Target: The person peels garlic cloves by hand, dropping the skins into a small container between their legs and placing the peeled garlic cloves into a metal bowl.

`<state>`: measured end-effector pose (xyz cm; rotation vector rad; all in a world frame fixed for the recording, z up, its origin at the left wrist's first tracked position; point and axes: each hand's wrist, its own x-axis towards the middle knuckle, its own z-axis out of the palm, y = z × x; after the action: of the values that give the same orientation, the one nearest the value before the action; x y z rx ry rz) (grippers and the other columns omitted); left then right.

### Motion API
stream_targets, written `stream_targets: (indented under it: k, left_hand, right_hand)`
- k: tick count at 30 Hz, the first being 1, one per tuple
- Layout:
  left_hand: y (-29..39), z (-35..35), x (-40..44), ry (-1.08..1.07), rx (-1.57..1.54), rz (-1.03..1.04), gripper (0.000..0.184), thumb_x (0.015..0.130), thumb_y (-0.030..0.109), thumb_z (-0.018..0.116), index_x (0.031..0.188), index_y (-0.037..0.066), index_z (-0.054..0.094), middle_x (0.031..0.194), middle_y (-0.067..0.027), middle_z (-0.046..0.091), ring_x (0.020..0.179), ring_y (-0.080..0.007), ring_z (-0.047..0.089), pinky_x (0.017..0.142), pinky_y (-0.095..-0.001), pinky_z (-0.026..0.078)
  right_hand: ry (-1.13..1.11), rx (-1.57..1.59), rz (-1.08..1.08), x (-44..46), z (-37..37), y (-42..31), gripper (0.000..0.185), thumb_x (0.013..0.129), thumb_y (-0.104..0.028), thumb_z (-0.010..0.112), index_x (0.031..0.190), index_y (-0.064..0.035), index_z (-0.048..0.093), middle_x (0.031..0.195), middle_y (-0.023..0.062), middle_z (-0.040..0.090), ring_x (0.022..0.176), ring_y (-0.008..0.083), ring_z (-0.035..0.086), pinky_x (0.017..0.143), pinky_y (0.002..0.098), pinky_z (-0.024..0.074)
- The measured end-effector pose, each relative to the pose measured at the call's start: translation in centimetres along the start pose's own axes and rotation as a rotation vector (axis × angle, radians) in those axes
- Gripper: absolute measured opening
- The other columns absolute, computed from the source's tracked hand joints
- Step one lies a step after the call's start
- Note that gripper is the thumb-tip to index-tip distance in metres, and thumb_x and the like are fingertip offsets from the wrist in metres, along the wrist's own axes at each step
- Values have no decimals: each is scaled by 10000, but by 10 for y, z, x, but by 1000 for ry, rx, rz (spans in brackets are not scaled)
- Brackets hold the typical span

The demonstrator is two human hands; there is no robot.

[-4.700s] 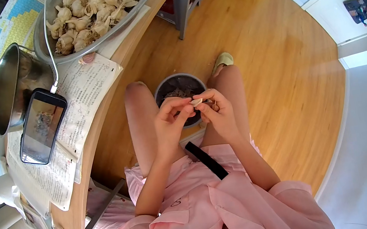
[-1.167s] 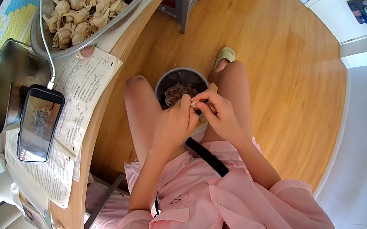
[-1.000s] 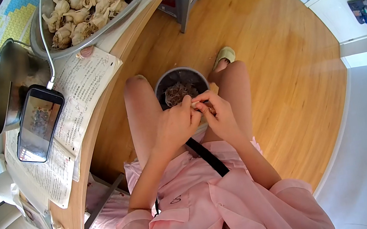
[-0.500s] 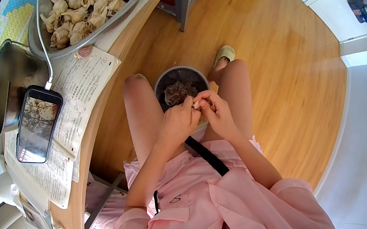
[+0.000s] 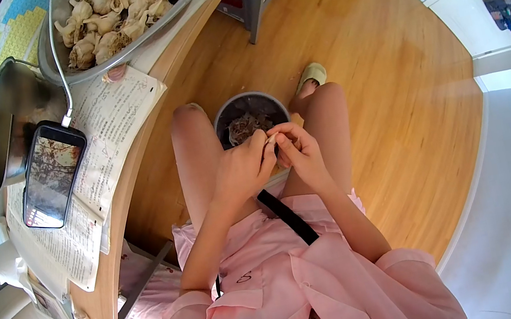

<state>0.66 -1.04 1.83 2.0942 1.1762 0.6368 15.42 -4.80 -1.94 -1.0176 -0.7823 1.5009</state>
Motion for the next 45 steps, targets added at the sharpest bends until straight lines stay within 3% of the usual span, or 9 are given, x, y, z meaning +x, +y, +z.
stream_targets:
  k: [14, 20, 29, 45]
  left_hand:
    - [-12, 4, -2, -55, 114, 122, 144, 862, 178, 518, 875, 37, 493, 646, -166, 608, 561, -333, 604, 499, -429, 480]
    - [-8, -1, -3, -51, 8, 69, 120, 852, 145, 512, 918, 45, 498, 694, -171, 601, 611, -378, 580, 529, -460, 454]
    - [-4, -3, 0, -23, 129, 31, 127, 834, 140, 531, 805, 25, 486, 611, -172, 586, 534, -350, 585, 479, -442, 469]
    - [-18, 10, 5, -57, -135, -44, 128, 801, 119, 553, 757, 10, 501, 636, -194, 557, 580, -373, 555, 515, -416, 417]
  right_hand:
    - [72, -526, -85, 2, 6, -27, 147, 905, -120, 576, 1005, -20, 614, 745, -27, 588, 571, 17, 380, 497, 182, 310]
    - [78, -501, -98, 4, 5, -26, 143, 900, -111, 581, 1003, -17, 610, 731, -25, 575, 566, 13, 367, 491, 182, 303]
    - [89, -510, -88, 4, 9, -27, 122, 899, -112, 588, 965, -10, 589, 747, -18, 596, 579, 3, 404, 504, 175, 328]
    - [55, -413, 0, 6, -5, -14, 133, 923, -134, 564, 989, -20, 580, 797, -19, 589, 615, 4, 441, 538, 156, 349]
